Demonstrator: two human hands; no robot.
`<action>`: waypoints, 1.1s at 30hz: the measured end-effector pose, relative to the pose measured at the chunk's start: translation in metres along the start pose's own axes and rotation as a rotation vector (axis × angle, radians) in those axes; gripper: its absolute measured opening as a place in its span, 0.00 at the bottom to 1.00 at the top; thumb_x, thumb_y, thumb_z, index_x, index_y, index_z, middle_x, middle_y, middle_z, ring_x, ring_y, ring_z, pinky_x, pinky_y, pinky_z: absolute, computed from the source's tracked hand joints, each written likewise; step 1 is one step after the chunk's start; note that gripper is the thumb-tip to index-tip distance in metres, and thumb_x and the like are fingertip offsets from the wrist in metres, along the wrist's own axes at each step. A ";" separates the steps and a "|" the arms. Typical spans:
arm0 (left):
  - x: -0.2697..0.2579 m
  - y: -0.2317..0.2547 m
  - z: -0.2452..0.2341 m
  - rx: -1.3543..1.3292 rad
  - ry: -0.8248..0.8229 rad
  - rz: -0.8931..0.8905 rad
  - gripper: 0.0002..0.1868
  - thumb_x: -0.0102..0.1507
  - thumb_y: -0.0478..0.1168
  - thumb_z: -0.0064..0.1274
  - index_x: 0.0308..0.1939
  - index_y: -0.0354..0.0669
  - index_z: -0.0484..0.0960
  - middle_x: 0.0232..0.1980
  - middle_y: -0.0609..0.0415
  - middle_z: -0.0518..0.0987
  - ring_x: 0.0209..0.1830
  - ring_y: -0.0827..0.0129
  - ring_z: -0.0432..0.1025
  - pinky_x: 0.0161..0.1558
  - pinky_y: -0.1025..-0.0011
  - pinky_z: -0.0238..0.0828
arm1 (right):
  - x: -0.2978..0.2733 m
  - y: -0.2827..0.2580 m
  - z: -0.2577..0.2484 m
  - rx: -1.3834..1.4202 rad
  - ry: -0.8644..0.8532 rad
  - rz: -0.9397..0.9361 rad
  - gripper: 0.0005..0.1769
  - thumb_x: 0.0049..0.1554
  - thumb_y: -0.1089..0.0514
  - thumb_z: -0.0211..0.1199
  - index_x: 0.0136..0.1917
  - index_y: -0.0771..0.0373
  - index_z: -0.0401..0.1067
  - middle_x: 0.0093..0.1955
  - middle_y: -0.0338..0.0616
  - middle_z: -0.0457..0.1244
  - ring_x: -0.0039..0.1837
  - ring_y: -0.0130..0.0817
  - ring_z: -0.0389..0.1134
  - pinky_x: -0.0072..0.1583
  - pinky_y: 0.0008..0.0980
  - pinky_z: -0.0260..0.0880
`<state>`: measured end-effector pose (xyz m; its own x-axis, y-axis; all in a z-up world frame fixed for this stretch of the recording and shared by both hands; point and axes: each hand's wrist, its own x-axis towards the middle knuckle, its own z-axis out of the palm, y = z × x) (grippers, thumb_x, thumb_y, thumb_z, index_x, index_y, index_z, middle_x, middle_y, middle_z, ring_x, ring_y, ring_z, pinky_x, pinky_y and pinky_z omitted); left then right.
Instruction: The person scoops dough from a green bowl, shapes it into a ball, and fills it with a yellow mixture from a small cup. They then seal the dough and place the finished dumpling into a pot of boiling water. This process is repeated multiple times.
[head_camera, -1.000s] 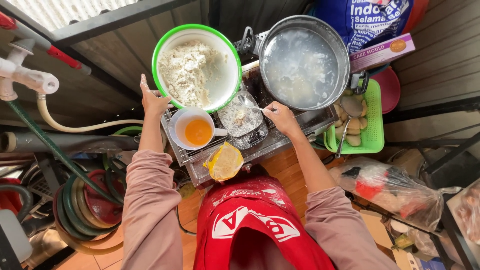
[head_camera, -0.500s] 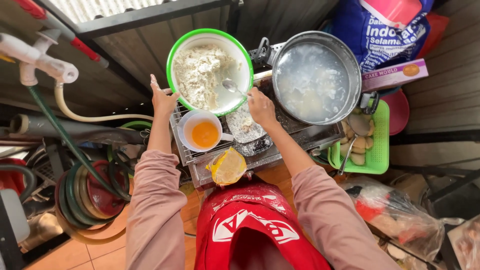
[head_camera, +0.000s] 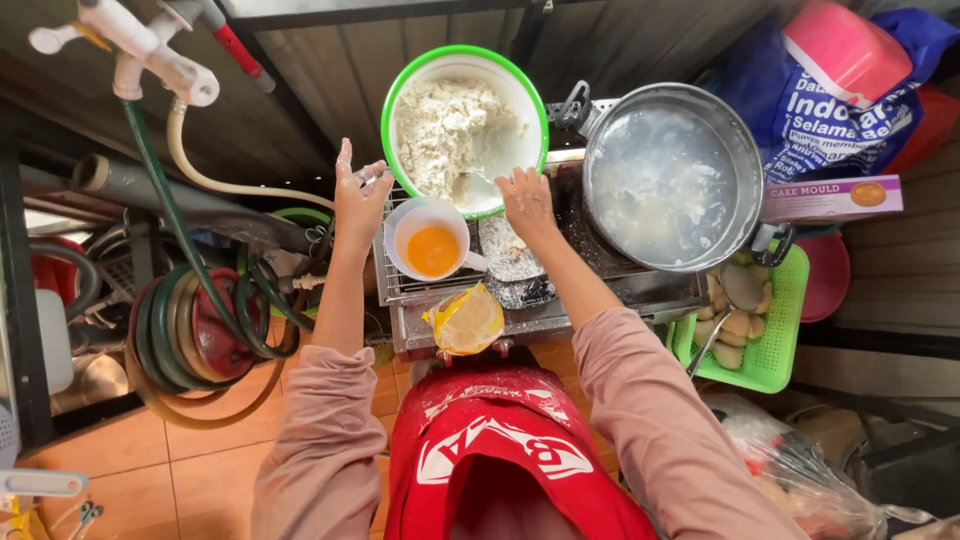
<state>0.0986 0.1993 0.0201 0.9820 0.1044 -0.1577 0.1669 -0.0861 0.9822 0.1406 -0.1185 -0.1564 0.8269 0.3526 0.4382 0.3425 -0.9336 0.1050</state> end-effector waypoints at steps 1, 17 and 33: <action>-0.009 0.007 0.002 -0.001 0.001 -0.001 0.46 0.68 0.38 0.56 0.81 0.48 0.40 0.66 0.31 0.74 0.66 0.40 0.71 0.65 0.50 0.72 | 0.000 0.001 -0.016 0.000 -0.001 -0.001 0.06 0.61 0.50 0.61 0.43 0.49 0.76 0.38 0.40 0.60 0.43 0.40 0.63 0.44 0.38 0.62; -0.088 -0.007 0.003 -0.171 0.078 0.138 0.35 0.71 0.35 0.50 0.79 0.50 0.54 0.61 0.38 0.77 0.59 0.55 0.75 0.62 0.54 0.73 | -0.098 -0.110 -0.177 0.831 -0.731 0.063 0.10 0.55 0.58 0.59 0.48 0.53 0.80 0.43 0.49 0.72 0.50 0.57 0.74 0.56 0.51 0.73; -0.120 -0.011 0.008 -0.204 0.036 0.070 0.35 0.70 0.34 0.49 0.79 0.55 0.54 0.60 0.43 0.78 0.55 0.67 0.73 0.58 0.60 0.75 | -0.194 -0.182 0.043 0.332 -0.478 -0.079 0.20 0.50 0.39 0.62 0.37 0.57 0.77 0.33 0.43 0.60 0.34 0.49 0.71 0.35 0.44 0.74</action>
<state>-0.0199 0.1794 0.0272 0.9861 0.1406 -0.0886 0.0738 0.1074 0.9915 -0.0630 -0.0145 -0.2987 0.8761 0.4818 -0.0192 0.4690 -0.8606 -0.1983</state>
